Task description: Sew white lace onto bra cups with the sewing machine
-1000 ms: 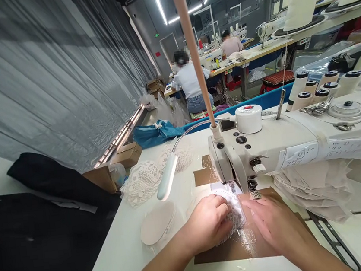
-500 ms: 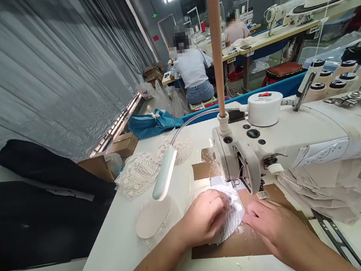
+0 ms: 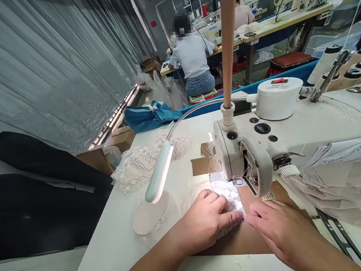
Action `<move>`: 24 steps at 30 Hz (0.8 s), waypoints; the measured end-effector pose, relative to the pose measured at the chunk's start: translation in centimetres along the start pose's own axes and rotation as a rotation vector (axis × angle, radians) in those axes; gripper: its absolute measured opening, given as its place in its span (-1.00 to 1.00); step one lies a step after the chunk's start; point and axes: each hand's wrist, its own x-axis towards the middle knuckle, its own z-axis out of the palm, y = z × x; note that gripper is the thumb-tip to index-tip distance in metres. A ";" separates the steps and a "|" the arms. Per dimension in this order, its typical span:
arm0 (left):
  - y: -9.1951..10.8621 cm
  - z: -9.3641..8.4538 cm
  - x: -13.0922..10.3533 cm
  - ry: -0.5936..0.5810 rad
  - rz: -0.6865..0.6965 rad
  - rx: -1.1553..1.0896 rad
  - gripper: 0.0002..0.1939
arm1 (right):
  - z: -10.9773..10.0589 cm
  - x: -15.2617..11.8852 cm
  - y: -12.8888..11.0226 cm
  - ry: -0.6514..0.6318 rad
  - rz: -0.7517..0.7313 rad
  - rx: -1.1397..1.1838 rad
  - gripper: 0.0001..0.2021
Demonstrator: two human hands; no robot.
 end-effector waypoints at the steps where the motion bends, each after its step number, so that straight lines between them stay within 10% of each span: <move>1: 0.0 0.0 0.0 0.000 0.000 0.005 -0.71 | 0.0 0.0 0.1 0.004 -0.007 0.001 -0.67; 24: 0.2 -0.2 0.2 0.013 -0.011 -0.061 -0.65 | 1.1 0.0 -0.3 0.073 0.054 -0.026 -0.64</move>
